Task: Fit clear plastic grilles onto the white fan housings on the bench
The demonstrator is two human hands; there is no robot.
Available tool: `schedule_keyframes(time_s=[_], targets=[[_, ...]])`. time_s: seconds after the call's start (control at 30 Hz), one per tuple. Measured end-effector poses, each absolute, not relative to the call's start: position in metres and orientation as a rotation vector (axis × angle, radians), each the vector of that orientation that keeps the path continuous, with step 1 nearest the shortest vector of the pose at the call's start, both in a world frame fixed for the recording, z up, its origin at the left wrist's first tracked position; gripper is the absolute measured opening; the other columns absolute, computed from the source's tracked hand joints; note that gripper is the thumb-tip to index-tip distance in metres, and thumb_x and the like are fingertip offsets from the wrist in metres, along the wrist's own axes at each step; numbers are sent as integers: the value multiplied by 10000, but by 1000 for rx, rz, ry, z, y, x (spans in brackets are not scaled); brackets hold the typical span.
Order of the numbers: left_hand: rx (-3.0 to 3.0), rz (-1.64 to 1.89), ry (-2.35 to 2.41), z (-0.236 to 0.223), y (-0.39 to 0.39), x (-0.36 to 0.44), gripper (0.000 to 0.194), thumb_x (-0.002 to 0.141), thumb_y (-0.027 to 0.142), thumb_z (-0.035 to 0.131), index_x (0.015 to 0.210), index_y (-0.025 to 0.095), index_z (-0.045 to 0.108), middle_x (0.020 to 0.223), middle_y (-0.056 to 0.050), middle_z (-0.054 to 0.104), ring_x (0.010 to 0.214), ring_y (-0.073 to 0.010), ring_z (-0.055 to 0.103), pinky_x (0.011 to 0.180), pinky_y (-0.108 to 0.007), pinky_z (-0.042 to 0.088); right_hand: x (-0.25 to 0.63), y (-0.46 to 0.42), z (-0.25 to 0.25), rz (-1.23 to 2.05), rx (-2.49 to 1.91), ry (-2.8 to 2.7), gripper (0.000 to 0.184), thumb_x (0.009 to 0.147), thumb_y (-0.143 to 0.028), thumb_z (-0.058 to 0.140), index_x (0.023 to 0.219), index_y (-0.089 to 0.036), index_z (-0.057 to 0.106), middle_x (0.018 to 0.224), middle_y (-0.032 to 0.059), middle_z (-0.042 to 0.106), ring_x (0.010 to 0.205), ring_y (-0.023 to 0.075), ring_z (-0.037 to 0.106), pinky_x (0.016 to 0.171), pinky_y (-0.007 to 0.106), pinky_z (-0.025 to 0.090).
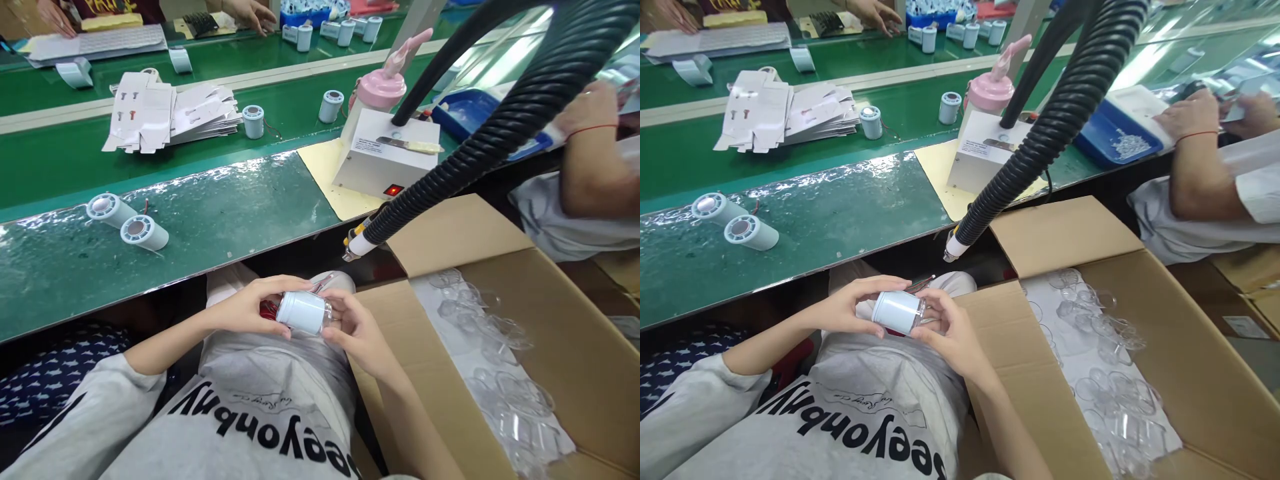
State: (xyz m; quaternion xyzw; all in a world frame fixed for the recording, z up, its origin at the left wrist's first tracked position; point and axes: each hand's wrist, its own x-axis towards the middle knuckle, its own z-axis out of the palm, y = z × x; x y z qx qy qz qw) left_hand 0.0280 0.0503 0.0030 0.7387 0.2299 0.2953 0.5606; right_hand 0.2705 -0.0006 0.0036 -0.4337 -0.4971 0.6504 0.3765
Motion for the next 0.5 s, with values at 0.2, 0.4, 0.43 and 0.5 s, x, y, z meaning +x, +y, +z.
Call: schedule_keyframes(time_s=[0.2, 0.4, 0.43, 0.5], targets=[[1778, 671, 531, 4, 50, 26, 719, 781, 356, 824, 1441, 267, 552, 1476, -147, 571, 1366, -310, 541, 1138, -474, 438, 264, 2, 4, 1812, -1091, -1123, 540, 736, -627, 795, 1060, -263, 561, 958, 47, 663, 728, 181, 654, 587, 304, 602], [1807, 692, 507, 3, 50, 25, 728, 782, 333, 824, 1451, 271, 543, 1483, -143, 567, 1375, -298, 537, 1156, -457, 426, 260, 0, -2, 1901, -1136, -999, 563, 721, -676, 772, 987, -241, 534, 711, -26, 629, 531, 153, 643, 467, 259, 550], [1808, 689, 507, 3, 50, 25, 730, 782, 332, 824, 1452, 270, 541, 1486, -142, 564, 1379, -296, 533, 1160, -456, 423, 260, 0, -3, 1913, -1143, -986, 579, 717, -700, 759, 972, -235, 528, 679, -29, 630, 508, 153, 641, 448, 249, 532], [1804, 677, 507, 2, 50, 24, 730, 784, 334, 822, 1453, 266, 541, 1493, -145, 556, 1385, -297, 528, 1162, -457, 421, 258, 0, -5, 1937, -1148, -965, 603, 715, -744, 726, 940, -224, 518, 639, -26, 638, 475, 152, 636, 419, 233, 500]])
